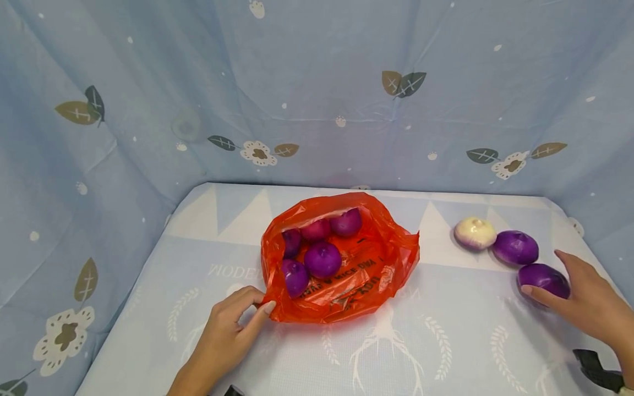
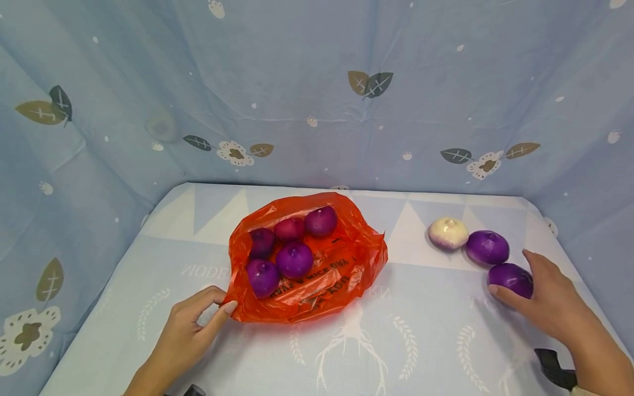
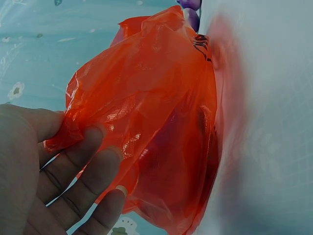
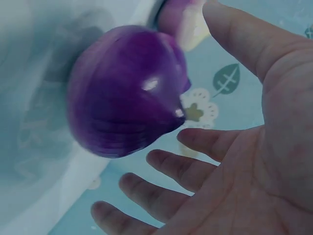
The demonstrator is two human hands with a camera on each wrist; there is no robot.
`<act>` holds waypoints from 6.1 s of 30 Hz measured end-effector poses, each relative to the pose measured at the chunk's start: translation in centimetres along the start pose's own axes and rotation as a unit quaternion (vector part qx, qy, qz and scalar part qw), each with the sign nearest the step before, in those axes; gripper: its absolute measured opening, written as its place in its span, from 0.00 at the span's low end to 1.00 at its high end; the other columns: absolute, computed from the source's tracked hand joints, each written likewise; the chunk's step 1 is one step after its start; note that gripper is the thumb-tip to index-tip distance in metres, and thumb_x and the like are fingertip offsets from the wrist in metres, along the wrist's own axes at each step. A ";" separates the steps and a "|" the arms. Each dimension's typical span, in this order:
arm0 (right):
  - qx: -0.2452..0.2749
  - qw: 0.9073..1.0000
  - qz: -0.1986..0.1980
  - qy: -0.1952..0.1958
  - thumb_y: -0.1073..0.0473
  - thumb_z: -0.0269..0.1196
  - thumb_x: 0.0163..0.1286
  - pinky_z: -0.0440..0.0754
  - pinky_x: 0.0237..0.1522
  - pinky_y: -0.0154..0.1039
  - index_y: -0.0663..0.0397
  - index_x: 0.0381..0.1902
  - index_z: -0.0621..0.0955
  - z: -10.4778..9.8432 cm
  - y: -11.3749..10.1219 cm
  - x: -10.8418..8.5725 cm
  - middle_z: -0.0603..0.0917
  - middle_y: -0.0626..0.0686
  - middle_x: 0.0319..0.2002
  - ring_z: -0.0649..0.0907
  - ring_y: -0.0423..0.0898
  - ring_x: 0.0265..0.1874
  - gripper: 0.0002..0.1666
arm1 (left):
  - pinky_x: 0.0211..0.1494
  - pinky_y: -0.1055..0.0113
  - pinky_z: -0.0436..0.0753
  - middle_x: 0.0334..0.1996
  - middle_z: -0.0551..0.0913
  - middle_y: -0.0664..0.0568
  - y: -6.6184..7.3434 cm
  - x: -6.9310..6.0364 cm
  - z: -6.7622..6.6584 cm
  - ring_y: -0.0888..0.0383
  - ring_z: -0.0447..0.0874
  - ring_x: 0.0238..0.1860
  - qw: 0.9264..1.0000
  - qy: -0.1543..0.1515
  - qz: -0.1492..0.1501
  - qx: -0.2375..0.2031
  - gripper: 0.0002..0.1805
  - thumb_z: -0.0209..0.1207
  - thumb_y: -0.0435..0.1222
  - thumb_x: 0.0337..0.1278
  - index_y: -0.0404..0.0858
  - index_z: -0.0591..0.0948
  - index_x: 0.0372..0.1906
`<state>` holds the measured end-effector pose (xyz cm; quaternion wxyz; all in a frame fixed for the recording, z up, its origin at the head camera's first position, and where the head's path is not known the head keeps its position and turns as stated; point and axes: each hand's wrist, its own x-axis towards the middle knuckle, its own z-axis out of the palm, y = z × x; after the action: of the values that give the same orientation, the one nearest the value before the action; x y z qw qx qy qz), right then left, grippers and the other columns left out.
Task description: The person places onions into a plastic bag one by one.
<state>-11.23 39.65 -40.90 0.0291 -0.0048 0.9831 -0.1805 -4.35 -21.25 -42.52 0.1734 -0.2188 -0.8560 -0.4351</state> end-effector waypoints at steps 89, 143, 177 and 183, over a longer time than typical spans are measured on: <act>0.022 0.997 -0.053 0.046 0.43 0.77 0.63 0.82 0.40 0.72 0.78 0.70 0.65 -0.8 -8.3 -2.9 0.71 0.79 0.57 0.81 0.78 0.44 0.56 | 0.47 0.75 0.80 0.35 0.83 0.64 -0.2 0.1 0.0 0.64 0.81 0.38 1.000 0.000 0.005 -0.005 0.12 0.69 0.28 0.64 0.50 0.83 0.39; 0.032 0.931 -0.357 -0.068 0.27 0.67 0.66 0.84 0.57 0.48 0.49 0.75 0.71 3.0 -27.3 -0.8 0.77 0.47 0.67 0.81 0.45 0.61 0.50 | 0.44 0.71 0.81 0.35 0.83 0.65 -0.3 0.0 -0.1 0.65 0.81 0.37 1.000 0.001 0.011 -0.001 0.12 0.69 0.27 0.64 0.50 0.83 0.39; -0.053 0.950 -0.306 0.014 0.45 0.76 0.65 0.87 0.48 0.55 0.69 0.69 0.71 8.6 -27.2 4.7 0.79 0.64 0.54 0.86 0.61 0.47 0.47 | 0.46 0.72 0.81 0.36 0.83 0.65 -0.3 -0.1 0.0 0.64 0.81 0.38 1.000 -0.007 0.003 -0.002 0.11 0.69 0.29 0.65 0.50 0.83 0.40; -0.048 0.954 -0.293 0.030 0.50 0.76 0.64 0.88 0.42 0.54 0.71 0.63 0.70 9.3 -27.6 5.3 0.79 0.63 0.47 0.86 0.60 0.39 0.42 | 0.47 0.74 0.80 0.36 0.83 0.65 -0.3 0.0 0.0 0.65 0.81 0.38 1.000 -0.010 0.003 0.000 0.12 0.69 0.28 0.65 0.50 0.83 0.40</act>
<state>-16.03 10.45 -40.12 -0.0552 -0.2884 0.9465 -0.1340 -4.49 -21.42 -42.71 0.1665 -0.2256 -0.8569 -0.4325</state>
